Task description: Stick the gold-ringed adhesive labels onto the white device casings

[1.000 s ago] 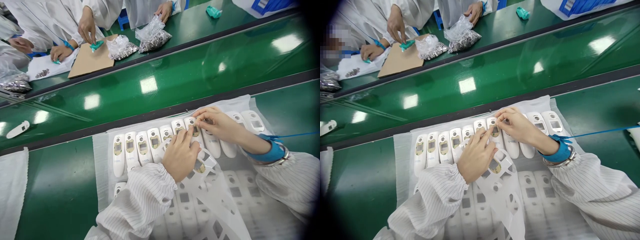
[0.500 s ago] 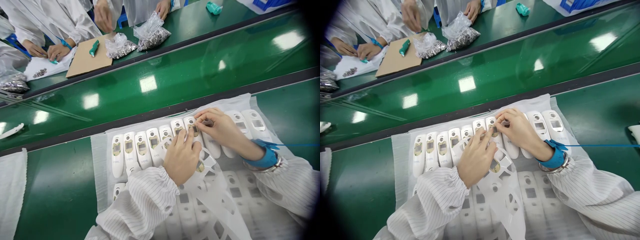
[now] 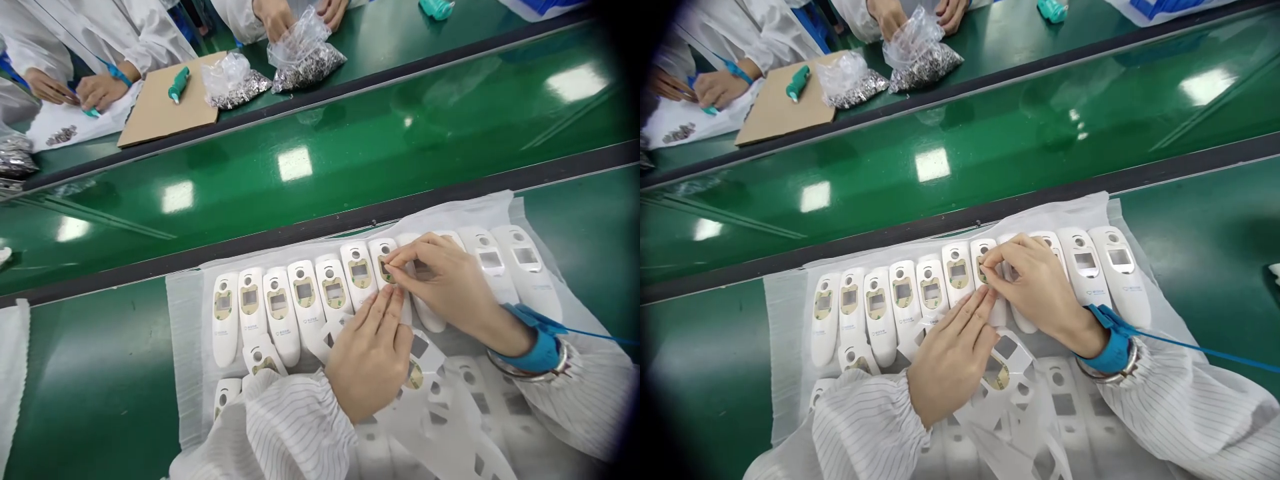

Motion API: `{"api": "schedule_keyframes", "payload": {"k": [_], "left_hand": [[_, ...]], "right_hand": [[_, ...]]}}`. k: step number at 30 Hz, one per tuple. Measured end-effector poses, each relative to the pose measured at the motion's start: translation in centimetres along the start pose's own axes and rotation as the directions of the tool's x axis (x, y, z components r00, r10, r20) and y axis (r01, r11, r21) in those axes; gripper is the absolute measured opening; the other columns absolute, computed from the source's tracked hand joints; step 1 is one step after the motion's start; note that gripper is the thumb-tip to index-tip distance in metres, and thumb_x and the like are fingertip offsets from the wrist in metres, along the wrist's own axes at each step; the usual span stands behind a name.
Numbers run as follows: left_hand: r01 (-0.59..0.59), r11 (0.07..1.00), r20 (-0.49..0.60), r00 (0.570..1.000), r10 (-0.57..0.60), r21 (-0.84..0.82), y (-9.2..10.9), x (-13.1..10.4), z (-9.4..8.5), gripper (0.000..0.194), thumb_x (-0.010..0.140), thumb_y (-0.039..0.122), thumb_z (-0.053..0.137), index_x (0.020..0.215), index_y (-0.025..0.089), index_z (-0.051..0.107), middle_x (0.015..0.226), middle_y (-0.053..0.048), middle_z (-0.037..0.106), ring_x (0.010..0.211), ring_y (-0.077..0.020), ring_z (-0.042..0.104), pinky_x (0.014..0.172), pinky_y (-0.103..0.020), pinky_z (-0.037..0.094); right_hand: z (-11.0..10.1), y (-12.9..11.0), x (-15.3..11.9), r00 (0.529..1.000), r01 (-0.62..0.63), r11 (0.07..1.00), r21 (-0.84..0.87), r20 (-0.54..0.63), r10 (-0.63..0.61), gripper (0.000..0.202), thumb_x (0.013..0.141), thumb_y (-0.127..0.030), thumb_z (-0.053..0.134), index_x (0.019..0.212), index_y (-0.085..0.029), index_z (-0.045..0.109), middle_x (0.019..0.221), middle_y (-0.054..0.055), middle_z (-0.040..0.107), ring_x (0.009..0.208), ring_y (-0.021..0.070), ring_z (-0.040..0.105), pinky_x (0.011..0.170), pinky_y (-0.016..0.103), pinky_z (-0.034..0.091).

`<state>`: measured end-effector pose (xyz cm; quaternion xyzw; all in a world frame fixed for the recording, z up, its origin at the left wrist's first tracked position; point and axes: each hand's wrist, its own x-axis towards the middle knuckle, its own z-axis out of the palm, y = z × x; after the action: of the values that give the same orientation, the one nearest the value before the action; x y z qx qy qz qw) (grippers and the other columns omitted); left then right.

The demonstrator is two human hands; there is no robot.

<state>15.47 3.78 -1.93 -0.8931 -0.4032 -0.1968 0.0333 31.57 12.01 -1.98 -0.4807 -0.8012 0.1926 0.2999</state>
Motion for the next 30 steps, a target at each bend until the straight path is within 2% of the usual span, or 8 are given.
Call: {"api": "schedule_keyframes", "payload": {"k": [5,12,14,16,18,20,27,30], "left_hand": [[-0.001,1.0,0.018,1.0,0.001,-0.001,0.0,0.1,-0.1,0.01,0.087,0.012,0.052,0.088,0.008,0.06,0.128,-0.021,0.06,0.125,-0.0302,0.053,0.107,-0.038,0.046],[-0.01,1.0,0.033,0.999,0.01,-0.003,0.0,0.0,-0.1,0.011,0.088,0.014,0.052,0.089,0.009,0.061,0.127,-0.02,0.061,0.126,-0.0292,0.053,0.107,-0.038,0.046],[-0.005,1.0,0.036,0.999,0.005,-0.001,0.0,0.0,-0.1,0.01,0.088,0.014,0.052,0.089,0.009,0.061,0.128,-0.02,0.06,0.126,-0.0289,0.052,0.108,-0.037,0.045],[0.003,1.0,0.03,1.0,-0.003,0.001,-0.1,0.0,-0.1,0.01,0.088,0.014,0.052,0.089,0.008,0.061,0.128,-0.02,0.06,0.126,-0.0288,0.053,0.108,-0.037,0.045],[0.002,1.0,0.027,1.0,-0.002,0.003,-0.1,0.1,-0.1,0.01,0.088,0.014,0.053,0.089,0.008,0.061,0.129,-0.02,0.06,0.126,-0.0288,0.053,0.108,-0.036,0.045],[-0.003,1.0,0.021,1.0,0.003,0.01,-0.1,0.1,-0.1,0.01,0.088,0.014,0.053,0.089,0.008,0.061,0.129,-0.02,0.06,0.125,-0.0289,0.053,0.108,-0.036,0.045],[-0.004,1.0,0.009,1.0,0.004,0.024,0.0,0.1,0.0,0.01,0.088,0.015,0.053,0.087,0.009,0.061,0.126,-0.02,0.061,0.123,-0.0286,0.055,0.106,-0.036,0.047],[-0.006,1.0,0.01,1.0,0.005,0.03,0.1,0.1,0.0,0.012,0.088,0.014,0.051,0.087,0.009,0.061,0.126,-0.02,0.062,0.124,-0.0278,0.054,0.107,-0.036,0.046]], "right_hand": [[0.2,-0.2,0.1,0.998,-0.054,0.996,-0.07,-0.039,0.051,0.011,0.085,-0.022,0.065,0.077,-0.025,0.058,0.086,-0.004,0.072,0.08,0.0213,0.062,0.078,0.041,0.042],[0.6,-1.0,0.1,0.998,0.024,0.985,-0.174,-0.056,-0.035,0.017,0.088,-0.019,0.06,0.073,-0.024,0.053,0.086,-0.002,0.073,0.074,0.022,0.062,0.075,0.044,0.04],[0.6,-1.2,-0.2,0.997,-0.026,0.997,-0.076,-0.078,0.021,0.017,0.087,-0.02,0.061,0.072,-0.024,0.055,0.083,-0.003,0.073,0.074,0.0219,0.063,0.077,0.045,0.042],[0.5,-1.2,-0.5,0.984,-0.153,0.98,0.128,-0.076,0.164,0.017,0.084,-0.023,0.065,0.07,-0.025,0.056,0.082,-0.002,0.072,0.079,0.022,0.065,0.076,0.043,0.046],[0.3,-1.2,-0.8,0.952,-0.284,0.898,0.336,-0.013,0.306,0.015,0.082,-0.027,0.068,0.07,-0.025,0.058,0.083,-0.001,0.071,0.083,0.0225,0.067,0.075,0.041,0.05],[0.2,-1.1,-0.9,0.93,-0.348,0.843,0.41,0.034,0.367,0.014,0.08,-0.03,0.07,0.073,-0.025,0.059,0.086,-0.001,0.071,0.086,0.023,0.067,0.076,0.041,0.052],[0.2,-0.7,-0.7,0.97,-0.229,0.958,0.169,-0.038,0.239,0.013,0.079,-0.028,0.069,0.077,-0.025,0.057,0.106,0.005,0.066,0.104,0.0271,0.06,0.082,0.044,0.048],[0.2,-0.7,-0.6,0.976,-0.209,0.968,0.138,-0.025,0.215,0.016,0.079,-0.027,0.069,0.075,-0.024,0.053,0.105,0.004,0.067,0.101,0.0268,0.061,0.085,0.046,0.045]]}}
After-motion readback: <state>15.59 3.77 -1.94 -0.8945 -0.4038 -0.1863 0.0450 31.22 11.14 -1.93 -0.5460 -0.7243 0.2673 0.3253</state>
